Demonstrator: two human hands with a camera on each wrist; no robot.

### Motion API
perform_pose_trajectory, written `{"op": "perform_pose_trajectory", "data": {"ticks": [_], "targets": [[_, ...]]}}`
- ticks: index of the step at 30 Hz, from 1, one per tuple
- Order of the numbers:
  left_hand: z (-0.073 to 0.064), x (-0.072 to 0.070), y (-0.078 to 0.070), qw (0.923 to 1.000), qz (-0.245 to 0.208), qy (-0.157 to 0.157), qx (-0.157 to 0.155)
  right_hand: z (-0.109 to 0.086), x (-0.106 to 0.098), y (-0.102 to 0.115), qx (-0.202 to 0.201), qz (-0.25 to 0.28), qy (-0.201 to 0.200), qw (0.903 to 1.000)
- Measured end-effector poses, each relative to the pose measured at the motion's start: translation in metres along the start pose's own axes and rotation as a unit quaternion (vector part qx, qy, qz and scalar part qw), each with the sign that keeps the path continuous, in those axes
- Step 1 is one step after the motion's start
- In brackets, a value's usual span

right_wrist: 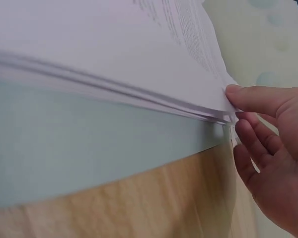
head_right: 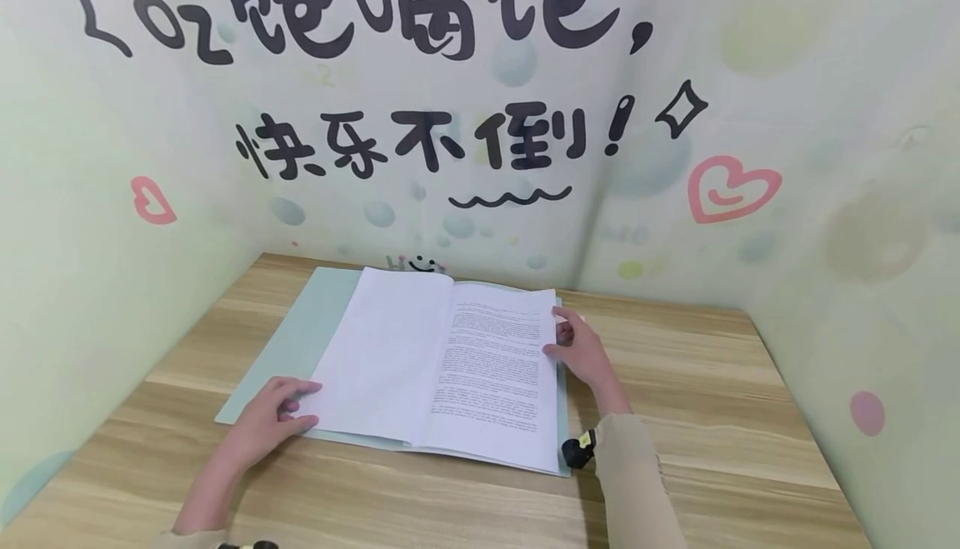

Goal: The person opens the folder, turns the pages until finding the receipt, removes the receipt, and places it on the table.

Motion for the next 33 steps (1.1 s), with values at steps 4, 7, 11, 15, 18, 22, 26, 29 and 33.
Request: {"op": "perform_pose_trajectory", "data": {"ticks": [4,7,11,15,18,22,26,29,33], "targets": [[0.000,0.000,0.000,1.0000,0.000,-0.002,0.002,0.000,-0.003,0.005,-0.022,0.027,0.007,0.9994],[0.000,0.000,0.000,1.0000,-0.002,-0.001,0.002,0.003,-0.004,0.008,-0.044,0.031,0.015,0.9985],[-0.002,-0.001,-0.001,1.0000,-0.003,0.000,0.000,0.004,-0.007,0.014,-0.076,0.006,0.022,0.9968],[-0.002,-0.002,-0.001,1.0000,-0.003,0.004,-0.001,0.003,-0.014,0.023,-0.087,-0.028,0.034,0.9952],[-0.002,-0.002,-0.001,1.0000,-0.005,0.006,-0.001,0.003,-0.020,0.030,-0.088,-0.054,0.049,0.9934],[-0.002,-0.003,-0.002,0.9999,-0.012,0.006,-0.001,0.005,-0.029,0.042,-0.112,-0.066,0.077,0.9885],[-0.002,-0.003,-0.002,0.9998,-0.016,0.009,0.001,0.008,-0.035,0.056,-0.123,-0.073,0.101,0.9846],[-0.002,-0.002,0.000,0.9999,-0.012,0.009,0.000,0.010,-0.037,0.070,-0.129,-0.081,0.115,0.9817],[-0.002,-0.001,0.001,1.0000,-0.009,0.002,-0.004,0.012,-0.038,0.094,-0.162,-0.091,0.132,0.9737]]}}
Point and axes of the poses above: each hand's wrist, its own z-axis towards the middle knuckle, its own x-axis out of the palm, y = z × x, the point moved 3 cm from there along z, towards the middle knuckle, and after that the axes turned 15 degrees about z, right-handed, at the moved point
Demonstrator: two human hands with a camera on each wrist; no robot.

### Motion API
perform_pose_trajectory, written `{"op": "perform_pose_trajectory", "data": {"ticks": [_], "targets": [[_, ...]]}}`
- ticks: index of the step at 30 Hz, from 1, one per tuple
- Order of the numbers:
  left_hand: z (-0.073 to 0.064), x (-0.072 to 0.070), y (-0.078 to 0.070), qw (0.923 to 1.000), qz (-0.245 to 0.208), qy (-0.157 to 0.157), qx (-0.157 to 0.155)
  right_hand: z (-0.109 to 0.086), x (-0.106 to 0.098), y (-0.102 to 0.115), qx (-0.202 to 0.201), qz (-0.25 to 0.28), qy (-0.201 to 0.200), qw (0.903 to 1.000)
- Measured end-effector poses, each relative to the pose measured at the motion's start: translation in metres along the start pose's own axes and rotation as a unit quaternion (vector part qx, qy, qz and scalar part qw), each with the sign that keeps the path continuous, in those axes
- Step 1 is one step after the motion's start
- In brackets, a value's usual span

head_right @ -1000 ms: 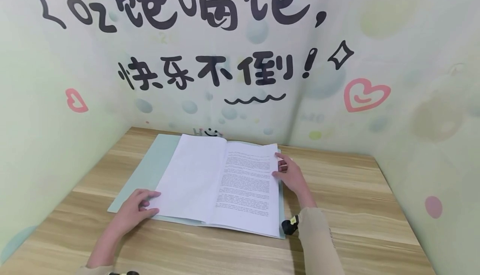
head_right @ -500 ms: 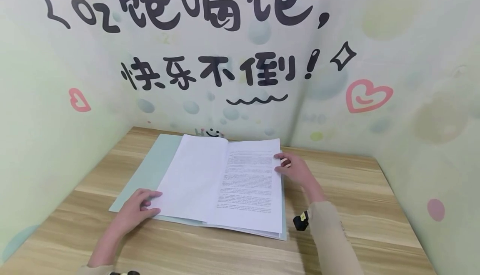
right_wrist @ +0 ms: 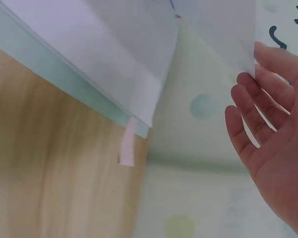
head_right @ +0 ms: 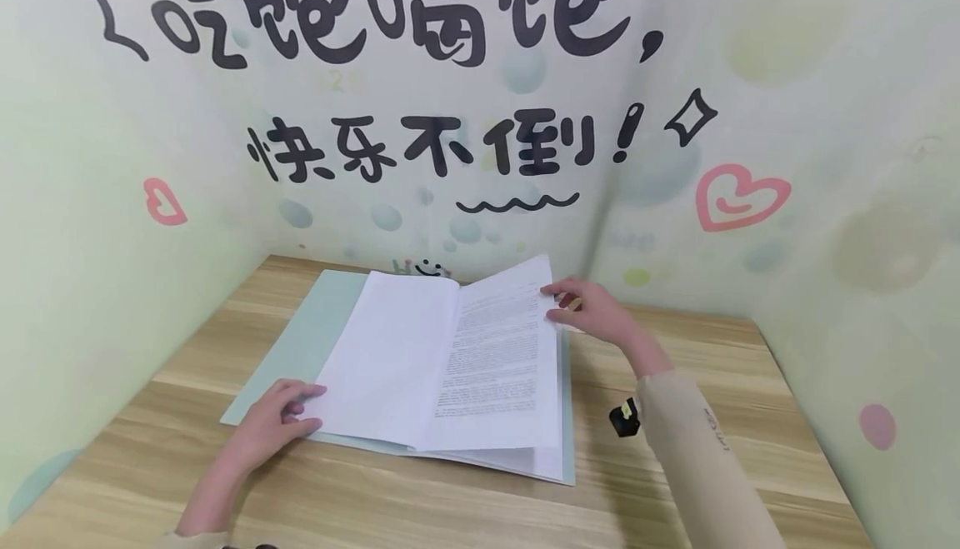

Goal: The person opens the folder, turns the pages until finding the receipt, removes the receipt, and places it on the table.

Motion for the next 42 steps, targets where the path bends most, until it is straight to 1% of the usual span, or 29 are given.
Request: {"op": "perform_pose_trajectory", "data": {"ticks": [3,6,13,20,23,26,30,34,37,42], "targets": [[0.001,0.000,0.001,1.0000,0.000,-0.003,0.003,0.007,-0.004,0.017,-0.026,-0.015,0.010,0.9995],[0.001,0.000,0.000,1.0000,0.000,-0.004,0.003,0.015,-0.006,0.030,-0.038,-0.027,0.016,0.9988],[0.000,0.001,0.002,1.0000,-0.003,-0.004,-0.001,0.036,0.000,0.052,-0.070,-0.027,0.026,0.9969],[-0.001,0.000,0.005,0.9998,-0.018,-0.009,0.000,0.058,0.018,0.081,-0.091,-0.023,0.014,0.9954],[-0.001,-0.002,0.006,0.9997,-0.016,-0.016,0.006,0.067,0.026,0.092,-0.100,-0.020,0.011,0.9947],[-0.001,-0.005,0.006,0.9997,-0.005,-0.019,0.016,0.076,0.035,0.101,-0.116,-0.018,0.011,0.9930],[0.001,-0.006,0.007,0.9989,0.010,-0.025,0.037,0.086,0.047,0.110,-0.135,-0.013,0.011,0.9907],[0.004,-0.008,0.008,0.9976,0.025,-0.031,0.056,0.098,0.059,0.116,-0.135,-0.009,0.011,0.9907],[0.005,-0.008,0.011,0.9976,0.028,-0.030,0.056,0.106,0.070,0.120,-0.131,-0.001,0.009,0.9914],[0.005,-0.008,0.015,0.9987,0.018,-0.025,0.042,0.118,0.088,0.124,-0.130,0.015,-0.003,0.9914]]}}
Point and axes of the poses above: each hand's wrist, its own z-axis towards the middle knuckle, its own x-axis out of the palm, y = z × x, the point moved 3 cm from there along z, towards the middle knuckle, and after that the axes turned 15 degrees about z, right-handed, at the moved point
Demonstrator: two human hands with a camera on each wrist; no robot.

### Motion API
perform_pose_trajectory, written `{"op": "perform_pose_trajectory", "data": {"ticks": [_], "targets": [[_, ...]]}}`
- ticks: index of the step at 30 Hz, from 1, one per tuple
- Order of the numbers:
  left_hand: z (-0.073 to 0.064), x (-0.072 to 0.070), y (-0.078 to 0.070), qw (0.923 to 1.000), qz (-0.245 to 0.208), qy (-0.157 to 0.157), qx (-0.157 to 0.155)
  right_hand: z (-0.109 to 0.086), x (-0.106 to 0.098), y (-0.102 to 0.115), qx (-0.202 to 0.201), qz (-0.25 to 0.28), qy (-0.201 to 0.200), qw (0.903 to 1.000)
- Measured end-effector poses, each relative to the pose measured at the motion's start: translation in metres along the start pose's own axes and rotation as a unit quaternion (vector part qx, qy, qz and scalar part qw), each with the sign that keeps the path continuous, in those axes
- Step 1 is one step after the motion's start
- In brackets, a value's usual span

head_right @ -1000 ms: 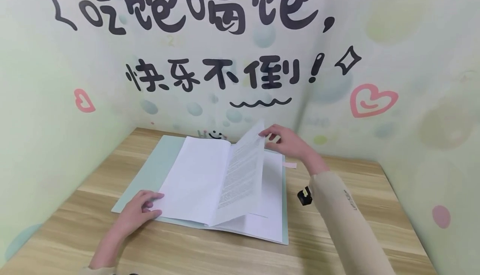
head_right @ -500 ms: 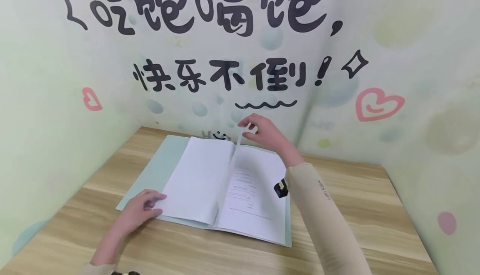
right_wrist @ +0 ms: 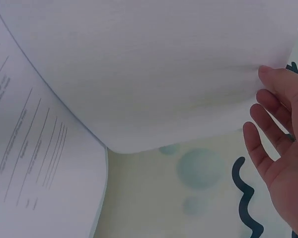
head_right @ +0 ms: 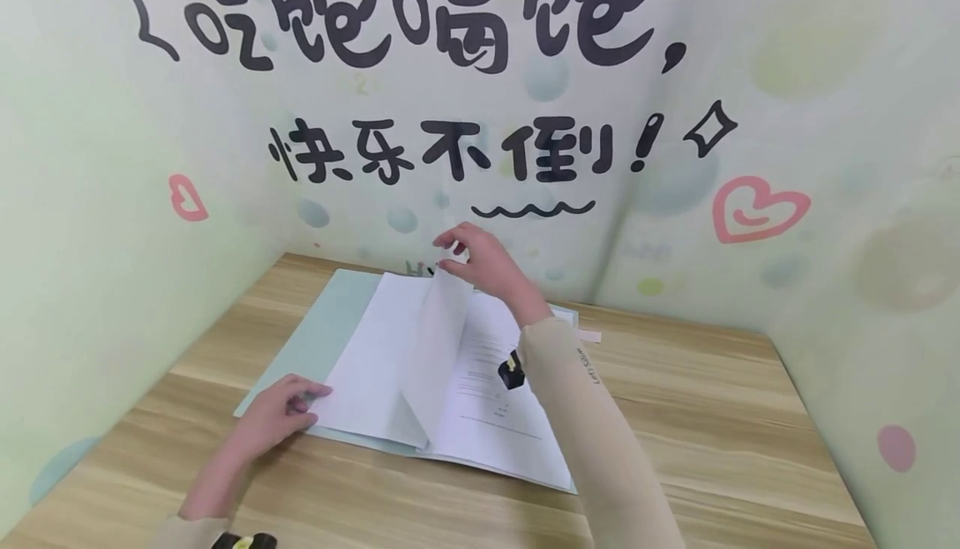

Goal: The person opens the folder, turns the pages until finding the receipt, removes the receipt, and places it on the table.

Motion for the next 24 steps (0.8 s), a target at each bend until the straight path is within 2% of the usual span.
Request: {"op": "perform_pose_trajectory", "data": {"ticks": [5,10,15,19,22,24], "targets": [[-0.001,-0.001,0.002,0.9999,-0.003,0.006,-0.009,0.012,0.017,-0.004,0.002,0.011,-0.009,0.9999],[0.000,-0.003,0.003,0.9994,-0.010,0.021,-0.028,0.021,0.034,-0.010,0.006,0.025,-0.002,0.9997],[0.001,-0.003,0.006,0.9988,-0.022,0.029,-0.034,0.026,0.051,-0.013,0.018,0.048,-0.001,0.9987],[0.000,-0.003,0.011,0.9984,-0.025,0.037,-0.034,0.027,0.067,-0.018,0.030,0.050,-0.001,0.9983],[0.001,-0.004,0.013,0.9988,-0.028,0.037,-0.016,0.028,0.080,-0.022,0.034,0.048,-0.005,0.9983],[0.000,-0.005,0.015,0.9987,-0.033,0.037,-0.015,0.029,0.090,-0.025,0.033,0.053,-0.005,0.9980]]}}
Point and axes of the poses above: each hand's wrist, its own z-axis towards the middle knuckle, its own x-axis out of the palm, y = z × x, the point moved 3 cm from there along z, towards the middle knuckle, and after that the axes turned 15 degrees about z, right-handed, at the moved point
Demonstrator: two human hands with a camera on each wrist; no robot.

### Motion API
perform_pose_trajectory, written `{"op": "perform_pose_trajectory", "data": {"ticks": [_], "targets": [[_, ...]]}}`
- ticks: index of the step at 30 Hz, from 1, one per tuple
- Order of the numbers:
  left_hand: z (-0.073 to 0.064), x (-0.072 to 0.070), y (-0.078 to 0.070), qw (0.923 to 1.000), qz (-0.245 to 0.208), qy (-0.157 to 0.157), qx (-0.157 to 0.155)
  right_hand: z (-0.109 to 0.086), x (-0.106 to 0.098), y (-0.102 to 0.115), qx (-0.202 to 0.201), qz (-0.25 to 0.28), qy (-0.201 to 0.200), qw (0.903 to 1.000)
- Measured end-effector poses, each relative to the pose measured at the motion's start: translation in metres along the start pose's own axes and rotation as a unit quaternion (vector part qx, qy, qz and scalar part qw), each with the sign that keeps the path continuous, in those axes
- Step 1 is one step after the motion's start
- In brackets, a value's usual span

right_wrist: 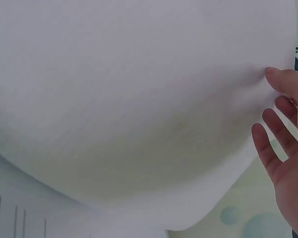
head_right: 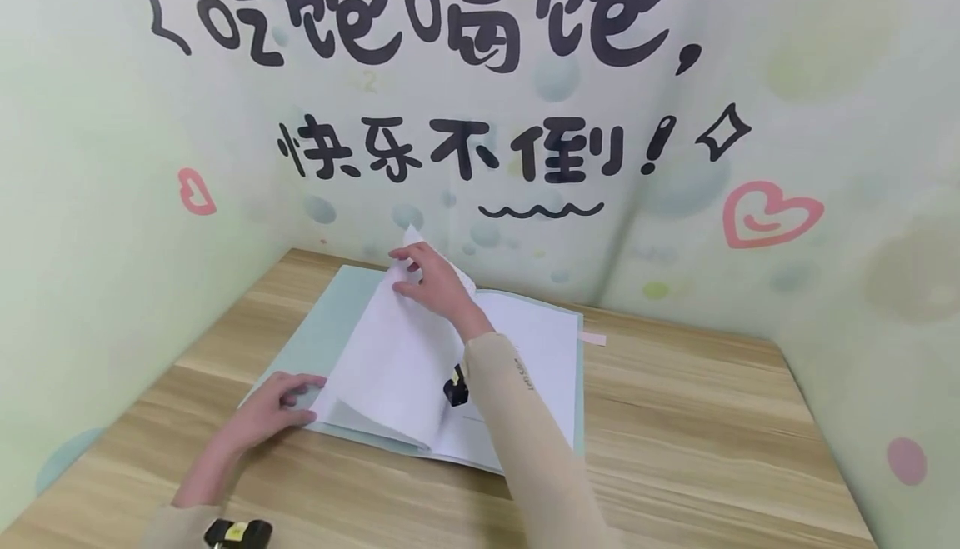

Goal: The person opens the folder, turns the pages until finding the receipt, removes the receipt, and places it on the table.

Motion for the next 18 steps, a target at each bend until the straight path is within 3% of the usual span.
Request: {"op": "perform_pose_trajectory", "data": {"ticks": [7,12,18], "targets": [[-0.003,-0.003,0.004,0.9998,-0.005,0.009,-0.019,0.004,0.033,-0.012,-0.003,0.028,0.023,0.9994],[-0.002,-0.003,0.004,0.9997,-0.003,0.018,-0.013,0.001,0.048,-0.023,0.006,0.010,0.044,0.9990],[0.001,-0.004,0.003,0.9997,-0.009,0.020,0.016,-0.004,0.058,-0.037,0.012,-0.015,0.057,0.9982]]}}
Point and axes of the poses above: each hand's wrist, its own z-axis towards the middle knuckle, its own x-axis out of the palm, y = z × x, the point moved 3 cm from there along z, towards the middle knuckle, and after that the axes turned 15 degrees about z, right-handed, at the moved point
